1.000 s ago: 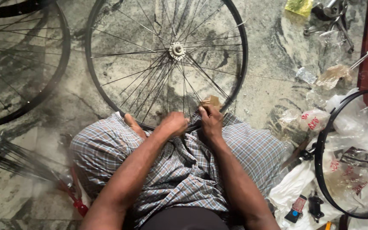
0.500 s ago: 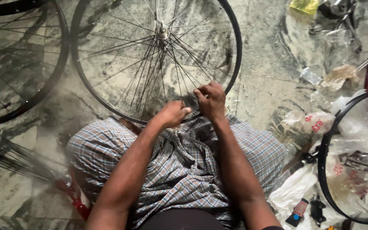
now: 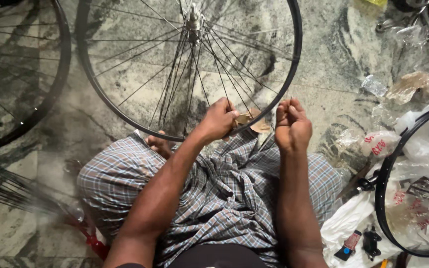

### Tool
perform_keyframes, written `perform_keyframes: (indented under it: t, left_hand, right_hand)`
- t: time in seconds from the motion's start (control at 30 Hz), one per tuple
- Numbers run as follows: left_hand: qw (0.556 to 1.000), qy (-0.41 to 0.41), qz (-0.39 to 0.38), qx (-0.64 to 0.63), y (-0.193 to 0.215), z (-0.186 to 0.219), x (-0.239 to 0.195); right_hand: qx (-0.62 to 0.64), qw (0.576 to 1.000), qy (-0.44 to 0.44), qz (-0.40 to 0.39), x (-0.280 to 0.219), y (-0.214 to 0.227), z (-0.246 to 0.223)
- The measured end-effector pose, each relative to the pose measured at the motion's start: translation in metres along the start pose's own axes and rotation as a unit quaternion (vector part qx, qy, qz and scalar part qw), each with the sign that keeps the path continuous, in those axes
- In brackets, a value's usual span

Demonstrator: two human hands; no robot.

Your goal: The person sits on the floor and laces a bicycle wheel by inserting spokes through the rim and hub, then tightening the nipples by hand. The person works methodically around the wheel, adjusting each spoke in turn.

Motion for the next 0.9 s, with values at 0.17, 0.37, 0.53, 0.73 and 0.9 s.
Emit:
perform_keyframes:
  t: [0.17,0.37,0.53,0.73,0.9]
  left_hand:
    - [0.996,-0.051,0.062,0.031,0.003,0.002,0.0]
    - [0.994,-0.071,0.084,0.016,0.004,-0.003,0.007]
    - [0.996,-0.058,0.067,0.022,0.005,-0.004,0.007]
    - [0.999,-0.036,0.028,-0.008,0.002,0.005,-0.003]
    - [0.998,-0.044,0.041,0.007,0.002,0.009,-0.007]
  right_hand:
    - [-0.063,0.996,-0.011,-0.056,-0.017,0.007,0.017]
    - [-0.075,0.993,-0.015,-0.085,-0.069,0.01,0.033]
    - [-0.21,0.974,0.046,-0.072,-0.093,0.013,0.058]
    - [-0.27,0.953,0.092,-0.103,-0.097,0.004,0.072]
    - [-0.298,0.935,0.153,-0.119,-0.091,0.01,0.086]
Point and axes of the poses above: each hand's wrist, its own x-axis towards the middle knuckle, its own y-axis out of the back of the hand, z = x × y, the point moved 6 cm from there along x, towards the middle knuckle, and after that the axes turned 7 degrees about y, right-handed, at the moved point
